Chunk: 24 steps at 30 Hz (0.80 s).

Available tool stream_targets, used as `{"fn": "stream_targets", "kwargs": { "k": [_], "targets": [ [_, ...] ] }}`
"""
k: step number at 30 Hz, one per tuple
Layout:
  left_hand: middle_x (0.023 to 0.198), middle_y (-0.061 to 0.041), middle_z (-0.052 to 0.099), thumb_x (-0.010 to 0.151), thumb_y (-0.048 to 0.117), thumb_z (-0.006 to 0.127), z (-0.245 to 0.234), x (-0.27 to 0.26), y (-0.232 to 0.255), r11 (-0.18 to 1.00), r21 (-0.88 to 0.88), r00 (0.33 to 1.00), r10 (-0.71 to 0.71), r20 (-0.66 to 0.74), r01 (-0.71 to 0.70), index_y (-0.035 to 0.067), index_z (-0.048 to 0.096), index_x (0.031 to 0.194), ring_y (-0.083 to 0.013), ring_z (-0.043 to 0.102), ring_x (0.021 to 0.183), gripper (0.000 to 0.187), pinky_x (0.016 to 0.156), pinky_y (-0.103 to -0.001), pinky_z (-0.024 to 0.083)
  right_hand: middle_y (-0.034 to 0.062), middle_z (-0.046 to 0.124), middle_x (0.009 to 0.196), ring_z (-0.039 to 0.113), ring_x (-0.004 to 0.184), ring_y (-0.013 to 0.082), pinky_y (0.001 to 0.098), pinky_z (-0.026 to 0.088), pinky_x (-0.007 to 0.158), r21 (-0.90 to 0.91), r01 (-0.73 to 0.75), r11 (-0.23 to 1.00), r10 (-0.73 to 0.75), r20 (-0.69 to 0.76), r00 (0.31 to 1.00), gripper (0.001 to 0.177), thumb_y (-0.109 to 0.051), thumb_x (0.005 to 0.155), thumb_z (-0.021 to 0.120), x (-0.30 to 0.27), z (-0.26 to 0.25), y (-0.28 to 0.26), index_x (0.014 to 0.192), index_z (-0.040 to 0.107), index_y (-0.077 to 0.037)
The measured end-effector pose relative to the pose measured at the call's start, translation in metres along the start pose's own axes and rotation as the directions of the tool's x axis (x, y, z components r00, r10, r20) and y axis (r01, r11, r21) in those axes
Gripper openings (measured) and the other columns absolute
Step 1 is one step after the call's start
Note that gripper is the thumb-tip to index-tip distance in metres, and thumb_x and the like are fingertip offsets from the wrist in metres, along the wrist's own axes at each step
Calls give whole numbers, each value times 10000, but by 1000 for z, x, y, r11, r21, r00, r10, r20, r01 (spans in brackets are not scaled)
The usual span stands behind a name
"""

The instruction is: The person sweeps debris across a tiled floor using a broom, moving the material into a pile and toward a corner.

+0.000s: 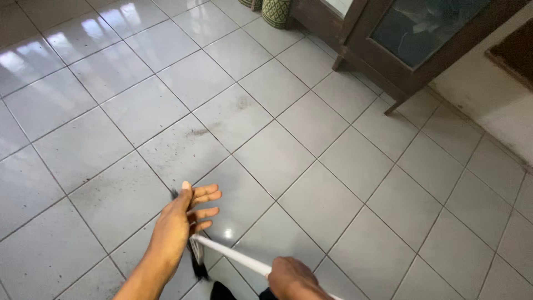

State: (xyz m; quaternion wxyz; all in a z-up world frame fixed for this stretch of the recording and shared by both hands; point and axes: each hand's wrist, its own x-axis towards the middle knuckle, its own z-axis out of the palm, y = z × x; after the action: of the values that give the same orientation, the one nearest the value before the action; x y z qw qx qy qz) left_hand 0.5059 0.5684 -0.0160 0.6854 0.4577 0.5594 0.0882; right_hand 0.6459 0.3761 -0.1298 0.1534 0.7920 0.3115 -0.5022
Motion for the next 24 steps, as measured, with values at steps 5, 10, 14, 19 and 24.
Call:
{"fn": "stream_targets", "kwargs": {
  "k": [5, 10, 14, 19, 24],
  "targets": [
    [1258, -29, 766, 1059, 535, 229, -14, 18, 17, 998, -16, 998, 55, 10, -54, 114, 714, 1270, -215, 688, 1060, 676, 914, -341, 528, 89, 753, 1122, 718, 1049, 279, 439, 559, 930, 35, 19, 999, -13, -159, 987, 320, -397, 962, 626, 16, -45, 51, 1189, 713, -188],
    [1249, -36, 763, 1032, 508, 245, -14, 38, 36, 992, -81, 993, 104, 53, -99, 89, 704, 1270, -216, 700, 1026, 665, 880, -345, 536, 40, 759, 1028, 752, 953, 178, 395, 598, 843, -10, -268, 963, 260, -205, 944, 383, -456, 1047, 515, 9, -146, 109, 1256, 663, -171],
    [1266, -26, 762, 1038, 531, 243, -20, 50, 49, 994, -86, 997, 75, 14, -73, 104, 717, 1267, -209, 688, 1037, 678, 892, -341, 531, 51, 764, 1055, 740, 942, 183, 414, 595, 821, -142, -374, 916, 322, -293, 900, 386, -418, 1051, 531, 27, -212, 116, 1266, 701, -147],
    [1297, -20, 750, 1049, 560, 255, -36, 73, 70, 995, -97, 996, 22, -83, -30, 124, 704, 1282, -211, 678, 1079, 668, 918, -343, 523, 45, 753, 1122, 737, 989, 138, 370, 627, 858, -236, -490, 839, 407, -326, 853, 342, -293, 1040, 572, 100, -243, 105, 1339, 658, -149],
    [1287, -39, 760, 1062, 558, 217, -41, 94, 85, 989, -145, 984, -56, -170, 31, 125, 697, 1292, -216, 701, 1111, 686, 955, -346, 534, 20, 714, 1235, 703, 1132, 187, 400, 588, 982, -392, -281, 876, 213, -209, 954, 315, -270, 1049, 523, 117, -206, 62, 1312, 676, -187]
  ]
}}
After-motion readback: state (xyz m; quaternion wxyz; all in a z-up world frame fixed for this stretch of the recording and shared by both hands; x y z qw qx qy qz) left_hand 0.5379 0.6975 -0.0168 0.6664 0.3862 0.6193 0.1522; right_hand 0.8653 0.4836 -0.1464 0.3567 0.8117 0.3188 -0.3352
